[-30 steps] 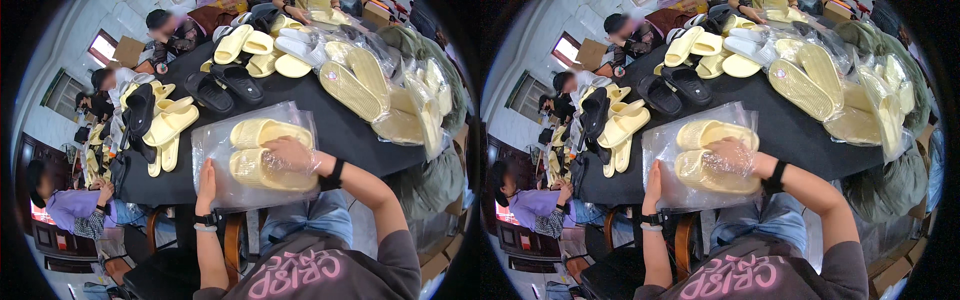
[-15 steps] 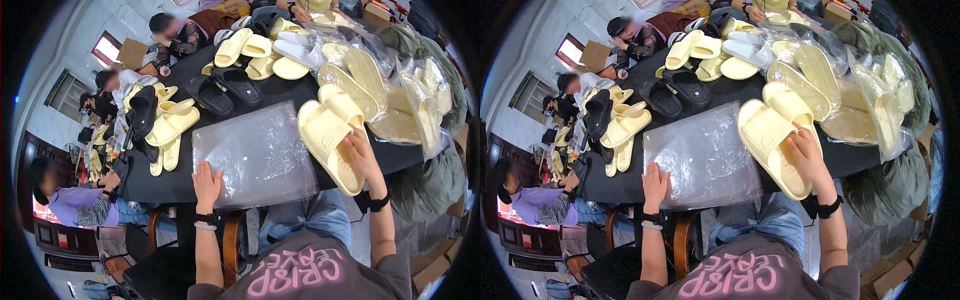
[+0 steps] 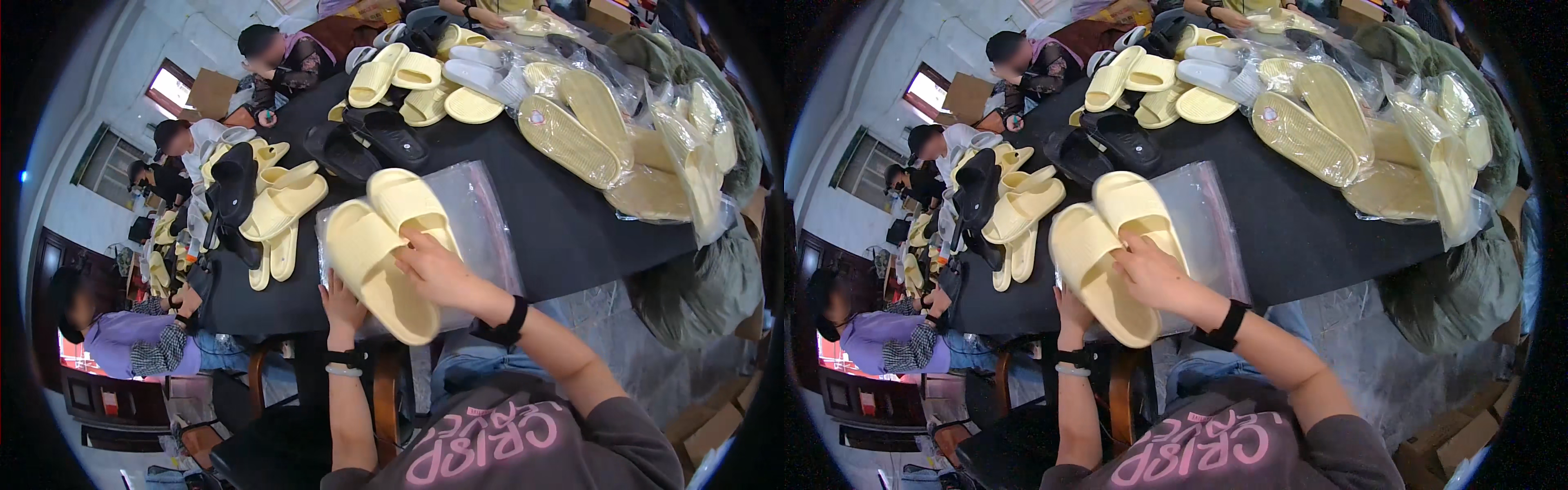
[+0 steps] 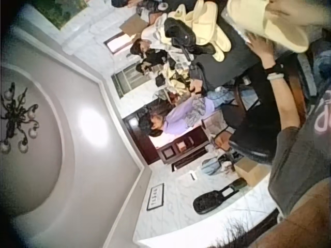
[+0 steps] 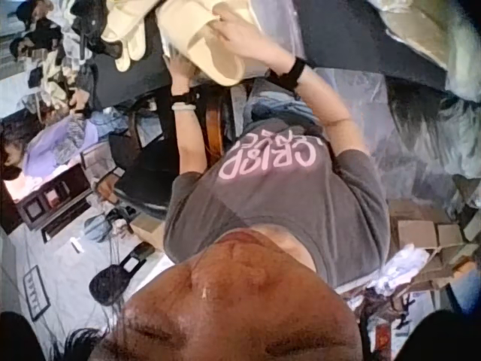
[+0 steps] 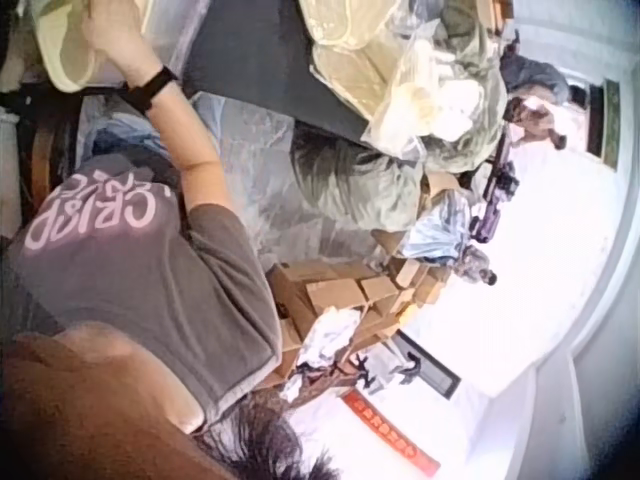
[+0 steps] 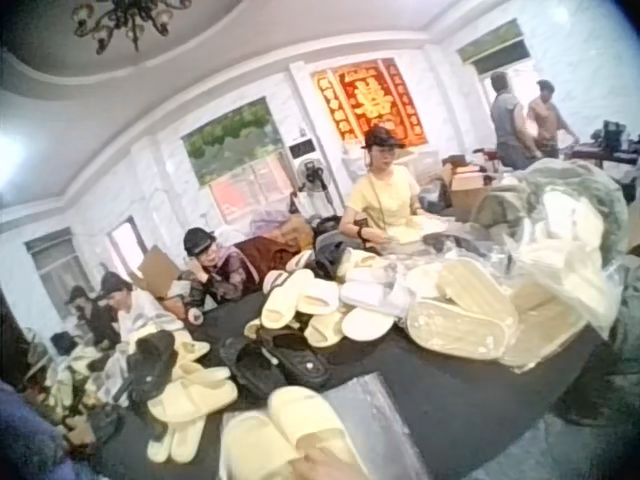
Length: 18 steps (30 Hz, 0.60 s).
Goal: The person places pairs of yellow, white, and black slippers into clear plastic bags on a table. The person repeatedly picks up slippers, inserts them into bags, and sets the packaged pairs aside. Other workers are visible in the background performing similar tasks.
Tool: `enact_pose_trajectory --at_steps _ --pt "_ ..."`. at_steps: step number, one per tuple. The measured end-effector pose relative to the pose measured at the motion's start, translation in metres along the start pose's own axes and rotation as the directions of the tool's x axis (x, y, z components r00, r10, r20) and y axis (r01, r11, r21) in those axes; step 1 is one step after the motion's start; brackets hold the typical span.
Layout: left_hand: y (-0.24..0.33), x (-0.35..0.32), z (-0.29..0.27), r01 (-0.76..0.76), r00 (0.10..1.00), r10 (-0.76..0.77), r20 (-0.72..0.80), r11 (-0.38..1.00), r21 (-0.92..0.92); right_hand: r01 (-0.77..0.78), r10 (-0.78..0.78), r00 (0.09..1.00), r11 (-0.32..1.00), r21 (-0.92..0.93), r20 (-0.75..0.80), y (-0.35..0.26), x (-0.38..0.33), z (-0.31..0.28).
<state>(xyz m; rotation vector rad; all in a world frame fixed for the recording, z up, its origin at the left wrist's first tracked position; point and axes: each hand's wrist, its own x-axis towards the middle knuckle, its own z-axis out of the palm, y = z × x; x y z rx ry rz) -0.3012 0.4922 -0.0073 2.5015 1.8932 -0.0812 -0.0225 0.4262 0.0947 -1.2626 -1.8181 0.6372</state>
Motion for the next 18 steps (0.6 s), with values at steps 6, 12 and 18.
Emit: enact_pose_trajectory --at_steps 6,12,18 --pt "0.005 -0.014 -0.015 -0.039 0.977 -0.018 -0.211 0.964 -0.264 0.087 -0.087 0.996 0.992 0.087 -0.008 0.022 -0.035 0.014" --pt "0.032 -0.027 -0.072 -0.124 0.941 -0.105 -0.321 0.775 -0.619 -0.070 0.061 0.987 0.996 -0.055 -0.152 0.052 -0.100 -0.039" --pt "0.121 -0.006 -0.102 -0.451 0.891 0.386 -0.240 0.817 -0.360 0.000 -0.013 0.998 0.973 -0.230 -0.055 0.069 -0.112 -0.032"
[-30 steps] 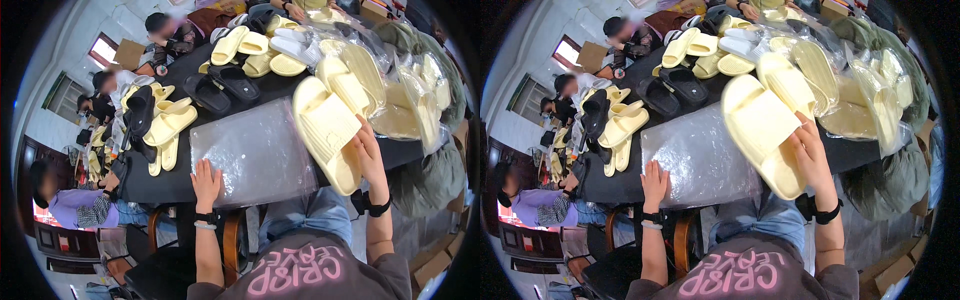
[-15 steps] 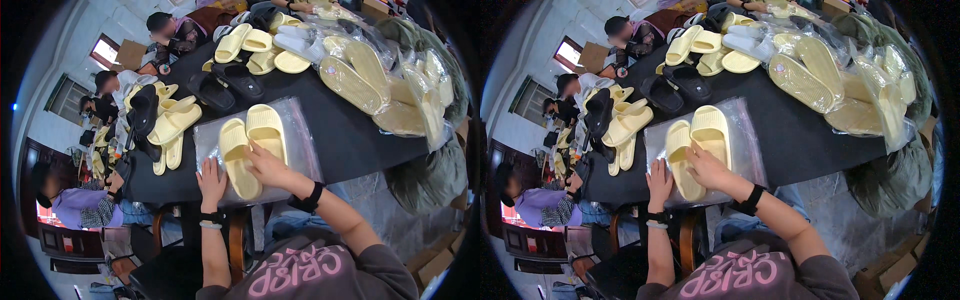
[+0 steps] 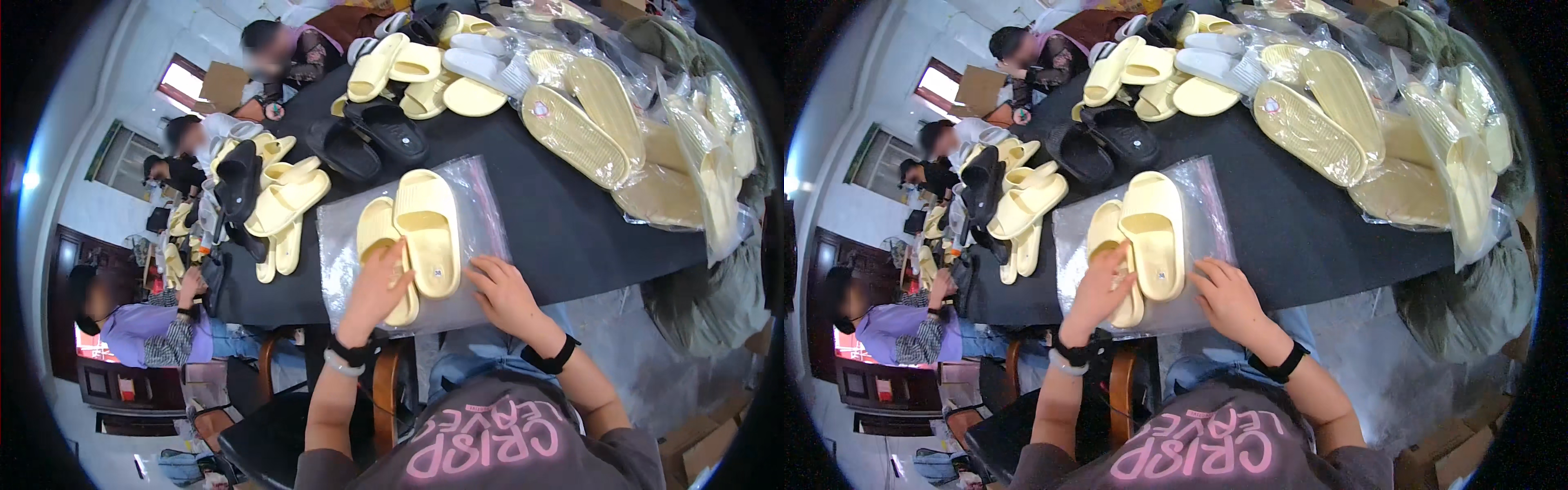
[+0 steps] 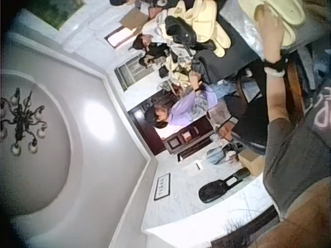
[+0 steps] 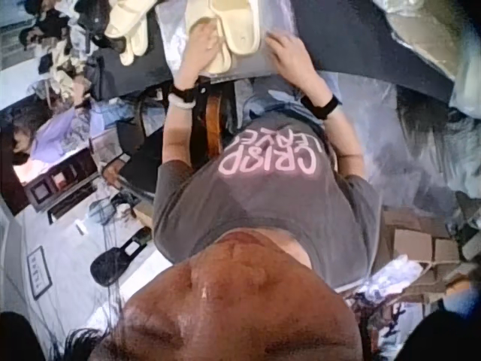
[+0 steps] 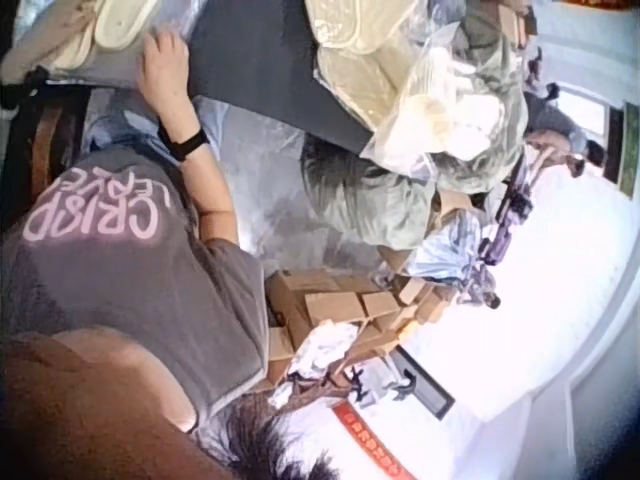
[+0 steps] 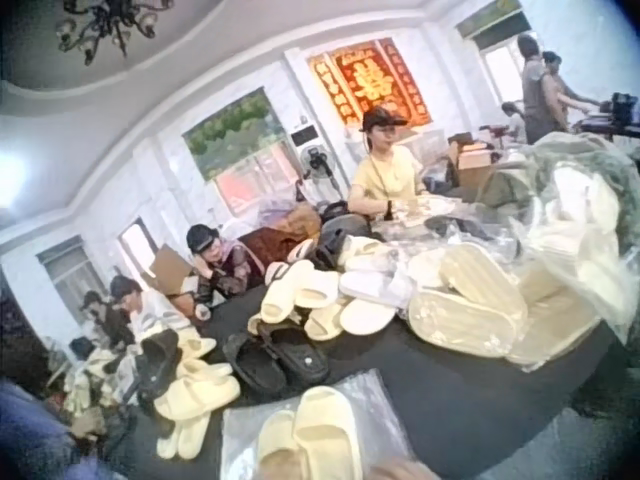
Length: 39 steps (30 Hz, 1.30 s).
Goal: The person places pairs of yellow, white, and black slippers into clear plastic bags on a table. The person repeatedly picks up slippers, inserts them into bags, and sets the packaged pairs aside. Other workers are visible in the background performing similar tasks.
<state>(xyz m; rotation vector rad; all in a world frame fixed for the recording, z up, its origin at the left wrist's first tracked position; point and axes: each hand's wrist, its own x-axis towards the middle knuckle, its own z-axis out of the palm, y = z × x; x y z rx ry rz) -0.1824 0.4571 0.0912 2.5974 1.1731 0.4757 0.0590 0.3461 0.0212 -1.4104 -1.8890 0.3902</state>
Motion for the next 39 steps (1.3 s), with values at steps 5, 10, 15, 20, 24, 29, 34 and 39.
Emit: enact_pose_trajectory --at_steps 5,10,15,20,24,29,34,39 --pt "-0.002 0.030 0.004 0.084 0.986 -0.107 0.128 0.982 0.170 0.025 -0.025 1.000 1.000 0.011 0.011 0.003 -0.002 -0.004" --pt "-0.037 0.055 -0.028 0.150 0.987 -0.155 0.037 0.982 0.113 0.025 -0.024 1.000 0.999 0.034 -0.018 0.006 -0.003 -0.002" --pt "-0.154 0.109 -0.105 0.240 0.961 -0.219 -0.165 0.964 0.113 0.048 -0.046 0.998 0.998 0.049 -0.043 0.009 -0.005 -0.002" --pt "-0.222 0.166 -0.186 0.287 0.896 -0.195 -0.399 0.940 0.184 0.080 -0.076 0.995 0.995 0.055 -0.067 0.007 -0.005 0.000" --pt "-0.207 0.172 -0.156 0.359 0.876 -0.391 -0.281 0.919 -0.160 0.041 -0.037 0.995 0.998 0.039 -0.089 0.008 -0.005 0.003" --pt "-0.149 0.103 -0.057 0.257 0.951 -0.263 -0.164 0.965 -0.055 0.032 -0.030 0.998 0.999 0.020 -0.064 0.013 -0.006 -0.004" --pt "-0.171 -0.020 -0.023 0.453 0.876 -0.479 -0.062 0.860 -0.235 0.104 -0.076 0.975 0.987 0.124 -0.208 -0.002 0.005 -0.026" --pt "-0.157 -0.059 -0.007 0.536 0.831 -0.556 -0.026 0.811 -0.235 -0.276 0.228 0.952 0.928 -0.249 -0.205 0.014 0.013 -0.027"
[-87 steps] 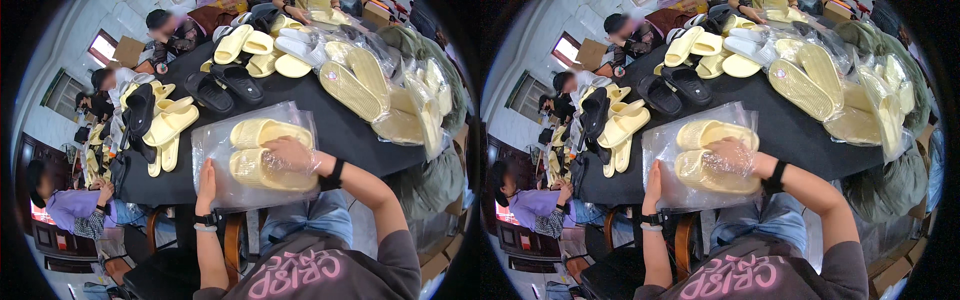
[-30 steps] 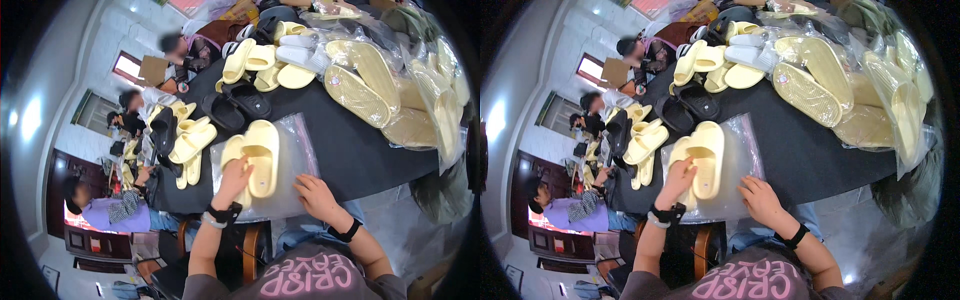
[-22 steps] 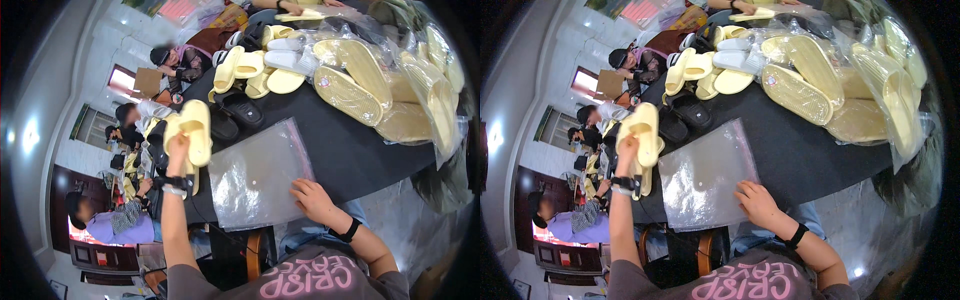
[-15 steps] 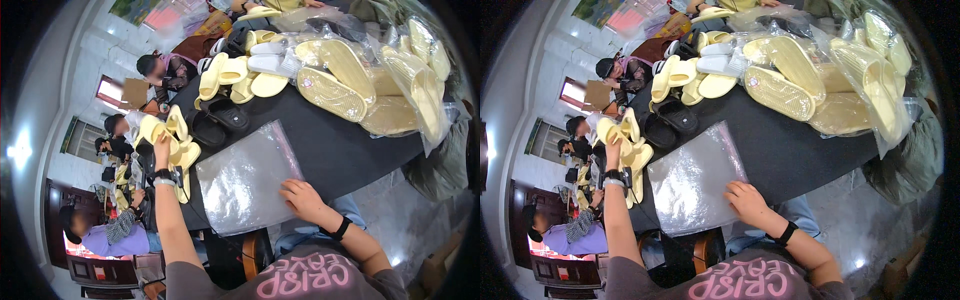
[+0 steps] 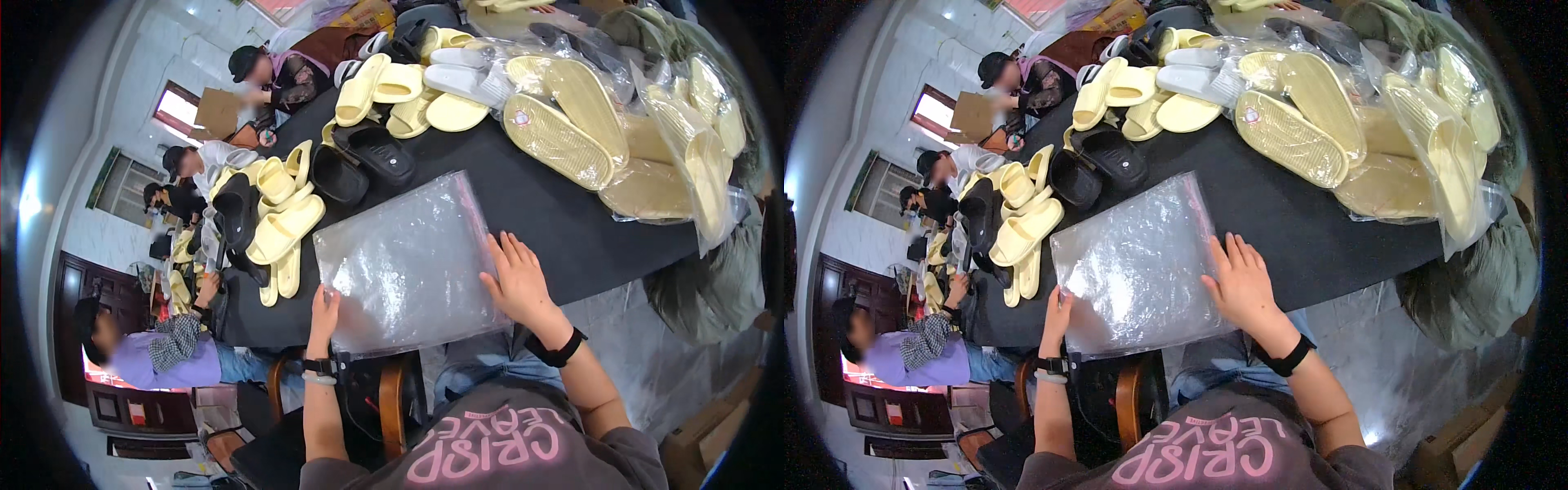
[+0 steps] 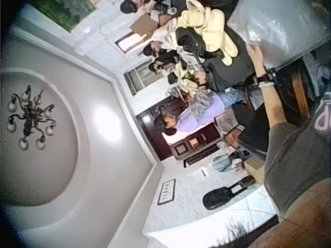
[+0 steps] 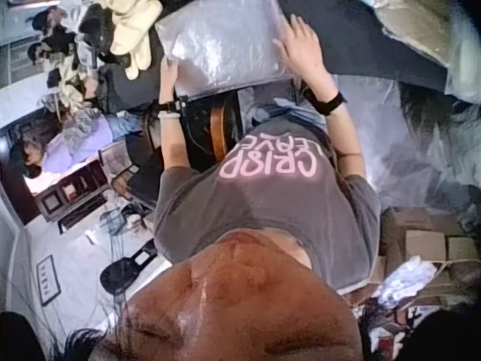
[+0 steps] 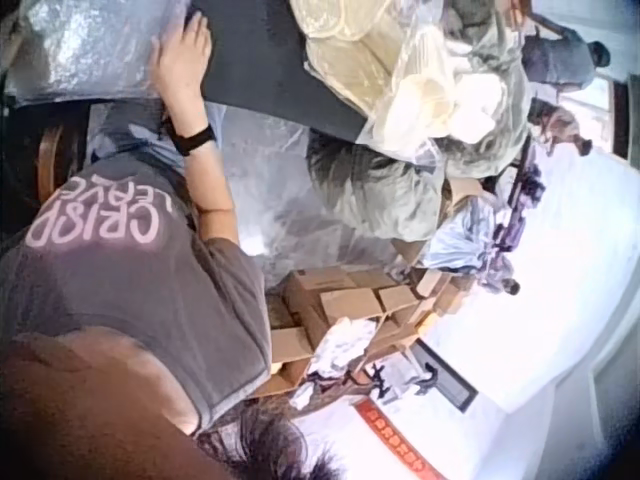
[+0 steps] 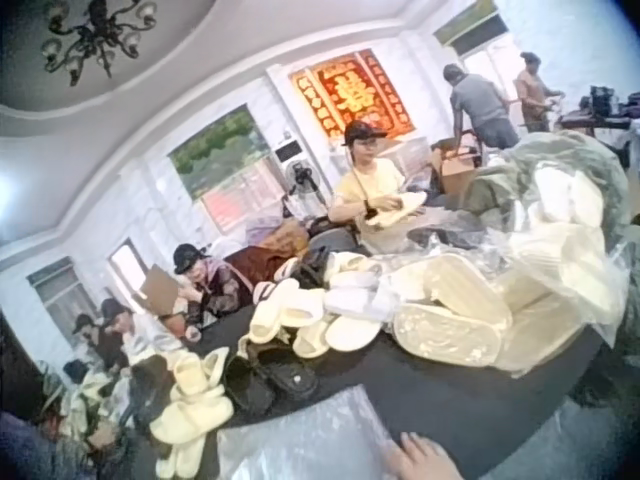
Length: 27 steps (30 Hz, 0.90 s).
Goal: The person places pairs of yellow, white, and black slippers into clear plastic bags on a table. The person repeatedly picks up slippers, inserts them into bags, and sets the packaged pairs aside. Other workers are visible in the background performing similar tasks.
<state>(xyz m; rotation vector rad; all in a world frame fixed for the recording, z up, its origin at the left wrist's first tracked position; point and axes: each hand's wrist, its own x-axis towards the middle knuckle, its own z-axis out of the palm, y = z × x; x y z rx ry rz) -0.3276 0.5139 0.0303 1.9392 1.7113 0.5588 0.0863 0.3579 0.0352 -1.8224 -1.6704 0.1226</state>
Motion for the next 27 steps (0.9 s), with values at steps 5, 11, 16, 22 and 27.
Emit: enact_pose_trajectory --at_steps 5,11,16,22,27 --pt "-0.019 -0.010 0.013 -0.100 0.988 0.102 -0.112 0.995 0.023 0.092 -0.090 0.991 0.996 -0.017 0.099 -0.006 -0.009 0.015" --pt "-0.001 -0.027 0.035 -0.092 0.989 0.139 -0.048 0.837 0.539 0.101 -0.108 0.994 0.978 0.183 0.031 0.012 -0.002 0.000" --pt "-0.002 -0.033 0.041 -0.047 0.983 0.138 -0.123 0.830 0.556 -0.030 -0.021 0.982 0.964 -0.265 -0.187 0.044 0.044 -0.075" --pt "0.007 -0.028 0.044 -0.021 0.991 0.092 -0.101 0.832 0.554 -0.040 -0.026 0.997 0.666 -0.745 -0.077 0.130 0.075 -0.098" --pt "0.008 -0.032 0.042 -0.039 0.983 0.127 -0.136 0.853 0.520 -0.014 -0.128 0.975 0.782 -0.623 -0.182 0.130 0.095 -0.111"
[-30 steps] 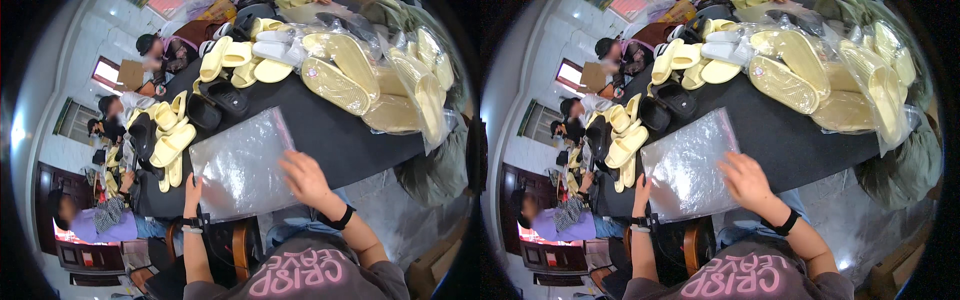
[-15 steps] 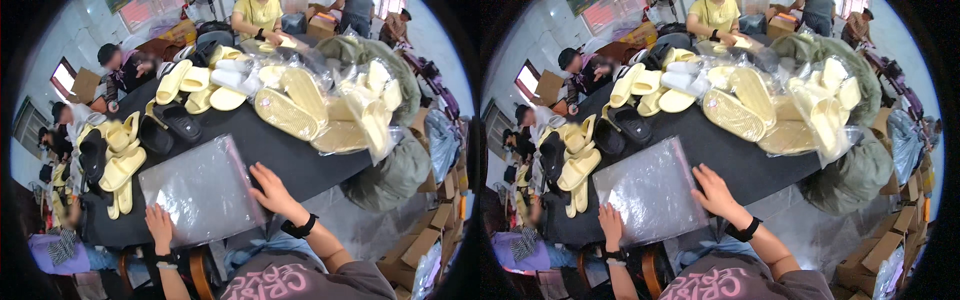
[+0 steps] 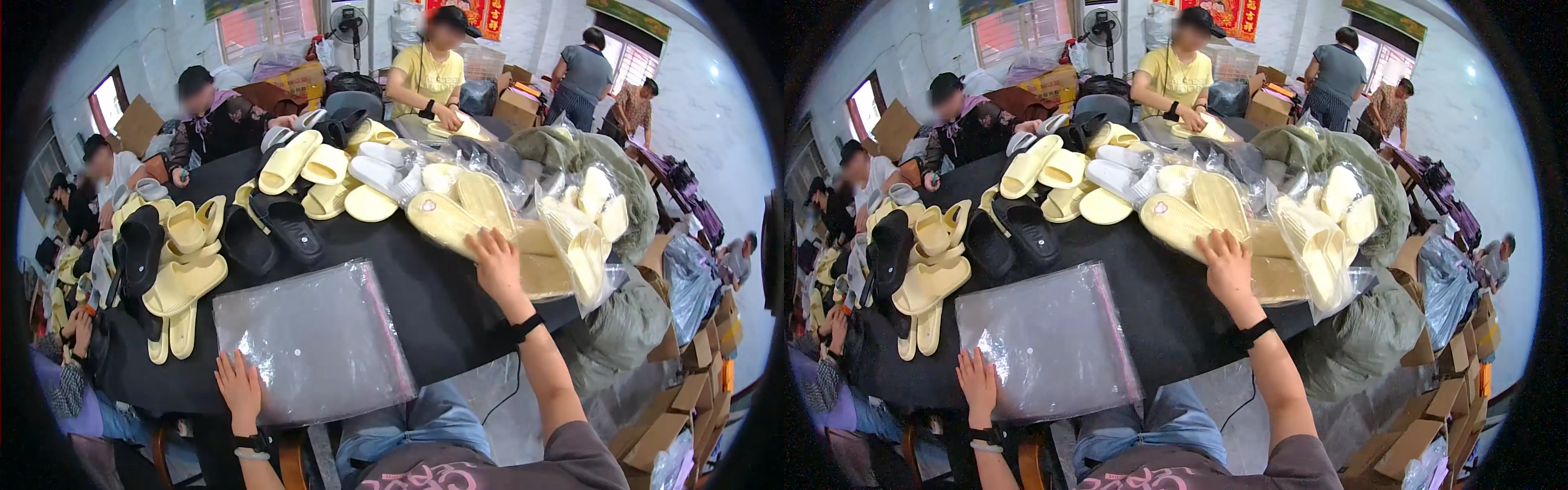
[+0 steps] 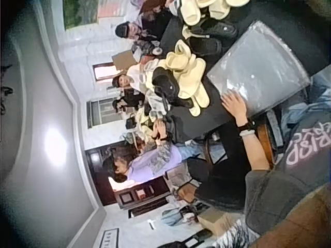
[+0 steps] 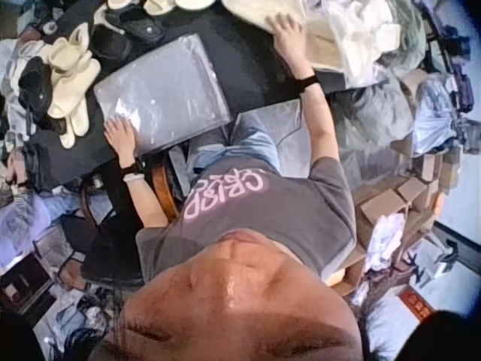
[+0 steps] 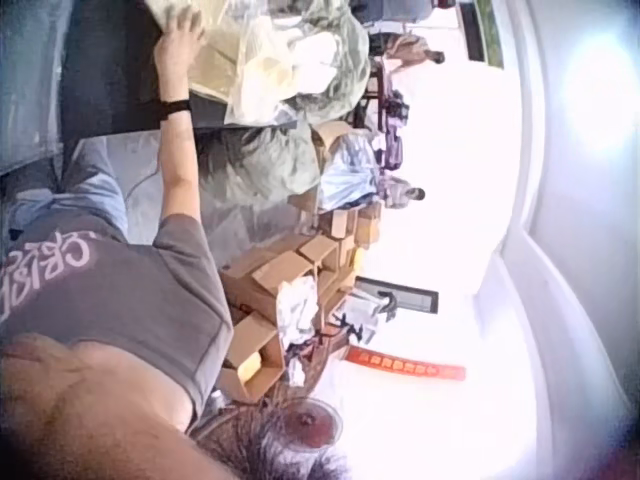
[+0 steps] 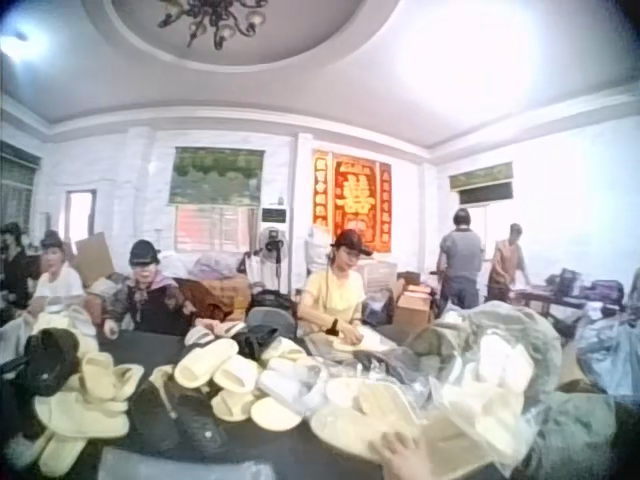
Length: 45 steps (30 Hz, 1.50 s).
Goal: The person places pairs of yellow, white, and black slippers into clear plastic bags on a table. The person repeatedly picks up slippers, inserts them into bags, and sets the packaged pairs aside. Other workers are visible in the background performing similar tasks.
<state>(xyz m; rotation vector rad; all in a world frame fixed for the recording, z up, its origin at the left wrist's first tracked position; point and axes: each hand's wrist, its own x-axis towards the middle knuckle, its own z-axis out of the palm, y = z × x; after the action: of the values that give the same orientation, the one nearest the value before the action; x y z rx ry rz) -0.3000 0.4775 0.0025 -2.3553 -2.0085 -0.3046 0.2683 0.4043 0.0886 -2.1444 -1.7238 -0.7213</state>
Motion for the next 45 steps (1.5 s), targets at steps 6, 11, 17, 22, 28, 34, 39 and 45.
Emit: enact_pose_trajectory --at_steps 6,11,17,22,28,34,39,45 --pt "-0.008 -0.001 0.009 -0.029 0.999 0.030 -0.039 0.999 0.032 -0.144 0.253 0.965 0.727 0.672 -0.068 -0.007 0.024 -0.066" --pt "-0.008 -0.002 0.008 -0.015 0.999 0.018 -0.046 0.999 0.050 -0.259 0.277 0.918 -0.126 0.958 0.284 -0.044 0.032 -0.107" --pt "-0.046 0.003 0.058 -0.024 1.000 0.015 -0.024 0.897 -0.441 -0.470 -0.185 0.880 -0.459 0.754 0.437 -0.126 0.018 -0.051" --pt "-0.014 -0.001 0.019 -0.138 0.990 0.139 0.001 0.984 0.113 -0.721 -0.232 0.692 -0.175 0.670 0.684 -0.166 0.030 0.026" --pt "-0.018 -0.006 0.012 -0.085 0.996 0.082 0.039 0.993 0.087 -0.392 -0.118 0.905 0.147 0.908 0.409 -0.149 -0.016 -0.007" --pt "-0.064 0.005 0.010 -0.036 0.999 0.020 -0.033 0.740 -0.672 -0.321 -0.118 0.911 0.400 0.858 0.396 -0.156 -0.068 -0.041" --pt "-0.047 -0.018 -0.040 0.167 0.962 -0.272 0.012 0.556 -0.814 -0.342 -0.118 0.882 0.507 0.791 0.457 -0.166 -0.081 -0.042" --pt "-0.030 -0.051 -0.030 0.272 0.962 -0.205 0.180 0.681 -0.679 -0.142 0.110 0.990 0.693 0.707 0.092 -0.155 -0.077 -0.026"
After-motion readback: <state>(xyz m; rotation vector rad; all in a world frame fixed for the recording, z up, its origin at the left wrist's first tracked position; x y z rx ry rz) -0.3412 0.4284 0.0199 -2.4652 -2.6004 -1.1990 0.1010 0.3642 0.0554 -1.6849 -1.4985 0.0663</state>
